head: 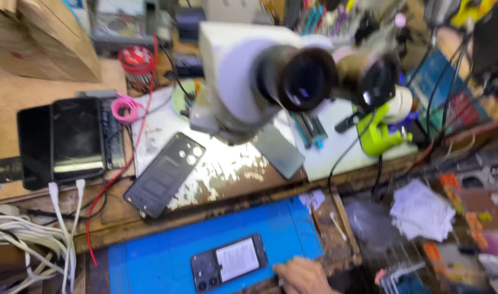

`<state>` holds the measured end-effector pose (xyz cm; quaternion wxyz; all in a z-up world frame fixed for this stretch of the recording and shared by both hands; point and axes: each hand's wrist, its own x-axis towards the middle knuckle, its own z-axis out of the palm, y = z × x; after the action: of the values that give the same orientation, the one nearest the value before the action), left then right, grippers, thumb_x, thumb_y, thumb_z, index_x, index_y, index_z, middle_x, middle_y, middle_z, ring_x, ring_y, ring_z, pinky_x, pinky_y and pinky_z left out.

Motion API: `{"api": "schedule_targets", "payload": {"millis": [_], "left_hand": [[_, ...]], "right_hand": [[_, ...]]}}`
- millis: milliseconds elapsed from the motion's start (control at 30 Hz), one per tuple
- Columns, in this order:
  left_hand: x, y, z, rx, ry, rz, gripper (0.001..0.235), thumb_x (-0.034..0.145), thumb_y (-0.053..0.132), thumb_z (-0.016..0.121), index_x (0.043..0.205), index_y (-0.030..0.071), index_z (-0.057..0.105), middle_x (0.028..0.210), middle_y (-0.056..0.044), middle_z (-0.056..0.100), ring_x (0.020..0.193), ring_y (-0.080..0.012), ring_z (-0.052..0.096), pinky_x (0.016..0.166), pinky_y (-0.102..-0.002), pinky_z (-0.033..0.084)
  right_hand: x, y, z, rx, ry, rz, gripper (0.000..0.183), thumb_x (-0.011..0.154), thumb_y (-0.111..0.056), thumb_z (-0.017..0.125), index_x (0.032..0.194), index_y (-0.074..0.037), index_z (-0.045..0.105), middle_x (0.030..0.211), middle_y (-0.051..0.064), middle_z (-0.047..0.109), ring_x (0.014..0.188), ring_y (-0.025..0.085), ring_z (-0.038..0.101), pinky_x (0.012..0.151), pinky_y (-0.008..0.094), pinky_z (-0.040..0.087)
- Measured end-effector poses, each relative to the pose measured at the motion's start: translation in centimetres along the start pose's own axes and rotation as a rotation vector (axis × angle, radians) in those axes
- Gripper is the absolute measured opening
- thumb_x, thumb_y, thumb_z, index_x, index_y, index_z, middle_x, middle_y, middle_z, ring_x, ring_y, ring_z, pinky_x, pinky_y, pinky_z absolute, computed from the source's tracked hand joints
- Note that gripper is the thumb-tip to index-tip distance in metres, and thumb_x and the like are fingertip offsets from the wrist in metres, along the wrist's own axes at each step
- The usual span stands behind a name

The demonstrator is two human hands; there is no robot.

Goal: The person works on a handheld electronic device, likely a smartphone, placed on a blue mat. They use a small metal tool to pry and manipulate the edges of the device's screen or casing. The person repeatedly lifts the tool, repositions the device, and continues the prying action along the perimeter.

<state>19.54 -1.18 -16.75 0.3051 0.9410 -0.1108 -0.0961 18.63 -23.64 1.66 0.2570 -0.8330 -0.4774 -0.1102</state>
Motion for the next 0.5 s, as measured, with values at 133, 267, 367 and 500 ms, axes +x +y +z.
{"api": "schedule_targets", "payload": {"millis": [133,267,367,500], "left_hand": [[1.2,1.3,-0.6,-0.111,0.043,-0.070,0.046,0.097,0.038,0.054,0.134,0.012,0.062,0.135,-0.019,0.062,0.127,-0.0393,0.055,0.110,-0.051,0.039],[-0.3,3.2,-0.4,-0.217,0.037,-0.159,0.047,0.098,0.039,0.053,0.135,0.012,0.061,0.135,-0.019,0.062,0.127,-0.0391,0.055,0.110,-0.051,0.039],[0.5,4.3,-0.9,-0.276,0.061,-0.212,0.048,0.098,0.040,0.053,0.136,0.011,0.061,0.136,-0.019,0.061,0.128,-0.0389,0.054,0.111,-0.050,0.038],[-1.3,3.7,-2.2,-0.283,0.045,-0.244,0.049,0.098,0.041,0.052,0.137,0.011,0.060,0.137,-0.019,0.061,0.129,-0.0388,0.054,0.111,-0.050,0.038]], "right_hand": [[-3.1,5.5,2.6,0.085,-0.091,-0.043,0.036,0.068,-0.011,0.071,0.103,-0.003,0.074,0.071,0.005,0.060,0.061,0.023,0.061,0.055,0.038,0.051],[-3.8,6.7,2.5,0.138,-0.146,0.058,0.032,0.070,-0.012,0.071,0.101,-0.006,0.076,0.072,0.005,0.063,0.062,0.022,0.063,0.056,0.037,0.053],[-3.5,8.6,1.5,0.134,-0.173,0.052,0.028,0.072,-0.013,0.071,0.099,-0.008,0.077,0.073,0.004,0.064,0.063,0.021,0.065,0.058,0.036,0.055],[-3.7,6.1,2.6,0.137,-0.127,0.091,0.024,0.074,-0.013,0.072,0.097,-0.010,0.078,0.075,0.003,0.067,0.064,0.020,0.068,0.059,0.035,0.057]]}}
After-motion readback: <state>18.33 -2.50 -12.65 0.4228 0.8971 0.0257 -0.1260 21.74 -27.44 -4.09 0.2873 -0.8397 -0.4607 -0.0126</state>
